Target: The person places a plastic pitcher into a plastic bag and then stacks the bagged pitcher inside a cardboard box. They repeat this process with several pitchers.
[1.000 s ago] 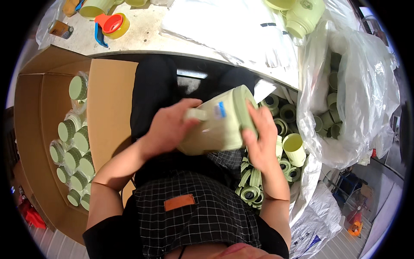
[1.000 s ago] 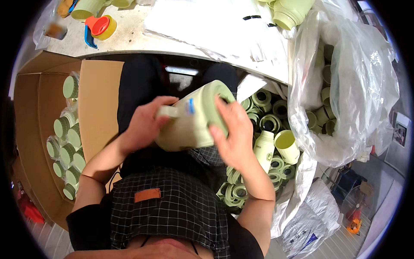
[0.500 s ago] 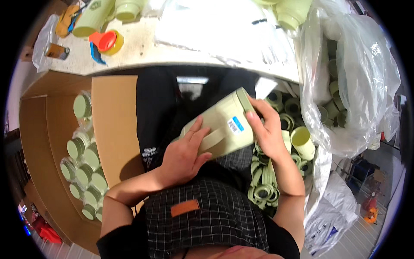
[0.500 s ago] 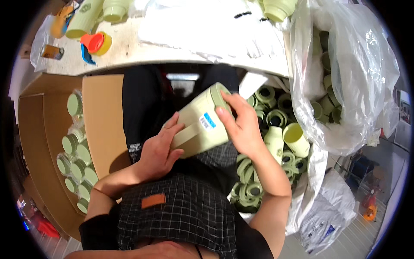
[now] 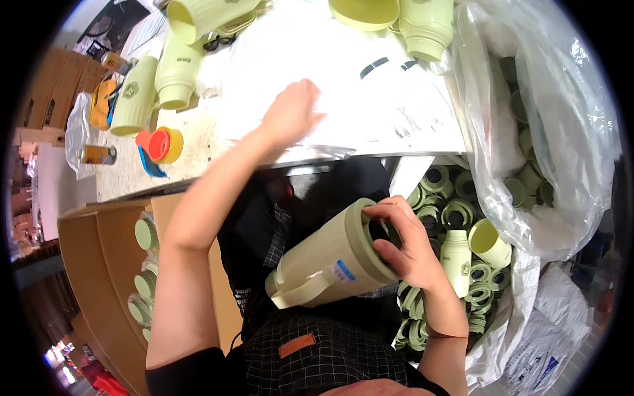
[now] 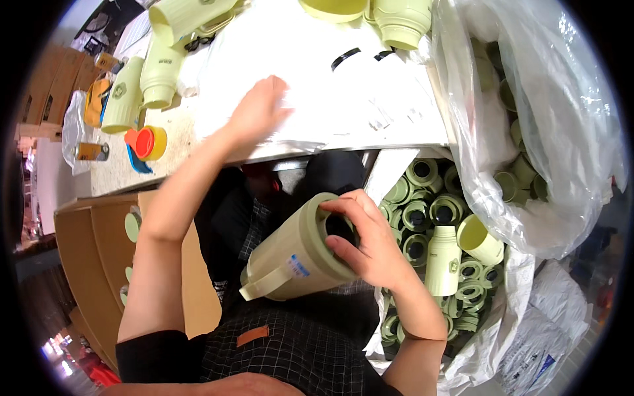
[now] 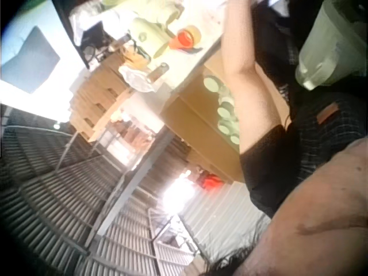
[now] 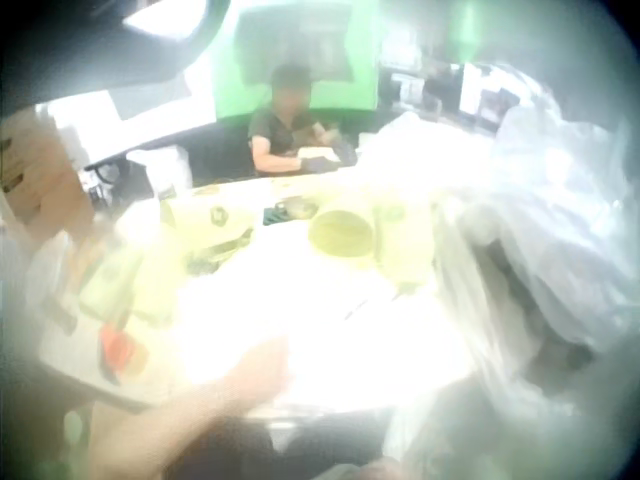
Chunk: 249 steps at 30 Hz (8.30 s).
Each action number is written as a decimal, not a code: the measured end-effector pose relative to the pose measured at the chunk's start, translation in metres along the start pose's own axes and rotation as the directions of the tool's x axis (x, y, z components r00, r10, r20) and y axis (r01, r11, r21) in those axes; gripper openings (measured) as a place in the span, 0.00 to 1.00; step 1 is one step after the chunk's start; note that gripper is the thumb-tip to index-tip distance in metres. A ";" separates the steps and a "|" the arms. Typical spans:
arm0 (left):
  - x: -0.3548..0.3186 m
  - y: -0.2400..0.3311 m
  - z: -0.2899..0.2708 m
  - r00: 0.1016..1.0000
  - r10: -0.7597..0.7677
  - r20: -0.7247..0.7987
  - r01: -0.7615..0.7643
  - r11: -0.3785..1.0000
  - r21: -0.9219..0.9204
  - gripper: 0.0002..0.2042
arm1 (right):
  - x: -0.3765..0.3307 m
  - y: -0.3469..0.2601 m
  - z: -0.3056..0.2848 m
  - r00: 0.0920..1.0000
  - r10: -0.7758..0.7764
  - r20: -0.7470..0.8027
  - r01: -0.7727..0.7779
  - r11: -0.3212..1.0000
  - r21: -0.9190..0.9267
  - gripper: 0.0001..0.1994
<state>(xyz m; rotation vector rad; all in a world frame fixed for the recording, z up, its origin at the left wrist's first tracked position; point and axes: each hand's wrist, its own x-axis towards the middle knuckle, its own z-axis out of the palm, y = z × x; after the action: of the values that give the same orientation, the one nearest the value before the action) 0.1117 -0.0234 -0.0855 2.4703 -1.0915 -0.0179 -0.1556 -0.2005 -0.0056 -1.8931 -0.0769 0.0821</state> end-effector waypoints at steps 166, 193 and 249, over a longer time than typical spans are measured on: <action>-0.155 0.099 -0.065 0.956 0.016 0.292 0.189 0.726 -0.661 0.20 | 0.026 0.041 -0.004 0.919 -0.068 -0.388 0.125 0.985 0.122 0.07; -0.245 0.050 -0.091 0.774 -0.479 0.414 0.507 0.077 -0.859 0.16 | -0.101 0.132 -0.004 0.613 0.592 -0.523 -0.283 0.783 0.554 0.23; -0.244 0.116 -0.054 0.983 -0.146 0.108 0.173 0.566 -0.806 0.21 | -0.112 0.147 -0.050 0.826 0.274 -0.492 -0.339 0.940 -0.046 0.28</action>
<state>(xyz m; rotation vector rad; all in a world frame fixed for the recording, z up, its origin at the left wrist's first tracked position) -0.1281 0.1013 -0.0302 1.6846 -0.6239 -0.5081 -0.2604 -0.3050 -0.1266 -1.9920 0.5809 -0.1810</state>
